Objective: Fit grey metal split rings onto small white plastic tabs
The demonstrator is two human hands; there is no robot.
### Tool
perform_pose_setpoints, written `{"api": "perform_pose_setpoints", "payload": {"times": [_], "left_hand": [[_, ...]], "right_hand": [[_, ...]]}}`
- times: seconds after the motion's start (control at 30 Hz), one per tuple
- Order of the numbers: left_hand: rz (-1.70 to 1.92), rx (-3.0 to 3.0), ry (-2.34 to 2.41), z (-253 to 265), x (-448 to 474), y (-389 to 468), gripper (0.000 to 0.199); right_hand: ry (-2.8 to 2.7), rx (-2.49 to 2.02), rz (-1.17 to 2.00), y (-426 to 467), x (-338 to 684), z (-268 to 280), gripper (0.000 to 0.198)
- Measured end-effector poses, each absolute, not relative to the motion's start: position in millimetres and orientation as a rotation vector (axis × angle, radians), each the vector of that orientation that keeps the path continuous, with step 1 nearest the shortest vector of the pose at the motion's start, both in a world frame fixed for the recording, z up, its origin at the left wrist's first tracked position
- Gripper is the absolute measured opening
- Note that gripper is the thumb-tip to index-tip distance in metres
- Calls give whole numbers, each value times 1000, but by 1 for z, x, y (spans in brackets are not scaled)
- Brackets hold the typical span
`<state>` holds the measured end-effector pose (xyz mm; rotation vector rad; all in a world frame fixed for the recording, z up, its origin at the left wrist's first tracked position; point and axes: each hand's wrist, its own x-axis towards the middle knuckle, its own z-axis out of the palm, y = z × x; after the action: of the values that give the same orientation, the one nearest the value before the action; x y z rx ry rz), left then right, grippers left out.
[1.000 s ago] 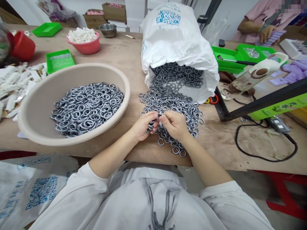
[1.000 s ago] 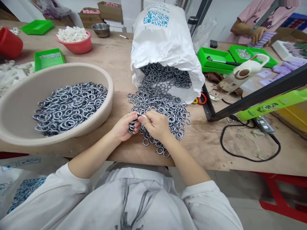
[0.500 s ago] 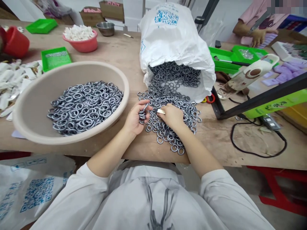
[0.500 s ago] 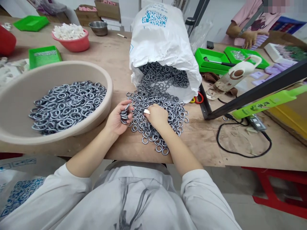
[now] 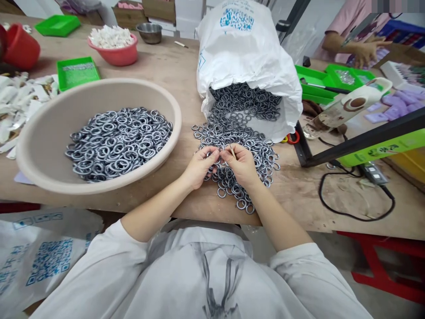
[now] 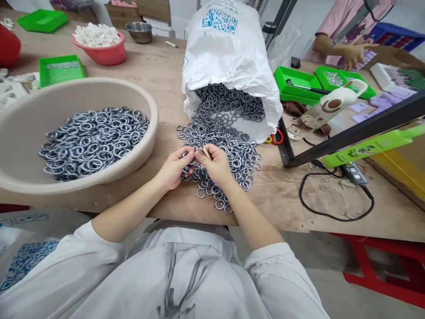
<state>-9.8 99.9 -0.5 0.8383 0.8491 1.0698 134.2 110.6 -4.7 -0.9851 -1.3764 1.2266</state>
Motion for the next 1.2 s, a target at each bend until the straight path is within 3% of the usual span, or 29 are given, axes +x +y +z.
{"api": "perform_pose_setpoints", "payload": {"times": [0.37,0.67,1.2], "left_hand": [[939,899,812,7,-8,96,31],[984,818,810,9,-13,100,19],[960,782,793,12,-12,97,25]], "right_hand": [[-1487,-1038,1172,108,138,5,44],[-2001,-1129,451,98,151,11,43],[-1827,-1494,449,129,169,-4,49]]}}
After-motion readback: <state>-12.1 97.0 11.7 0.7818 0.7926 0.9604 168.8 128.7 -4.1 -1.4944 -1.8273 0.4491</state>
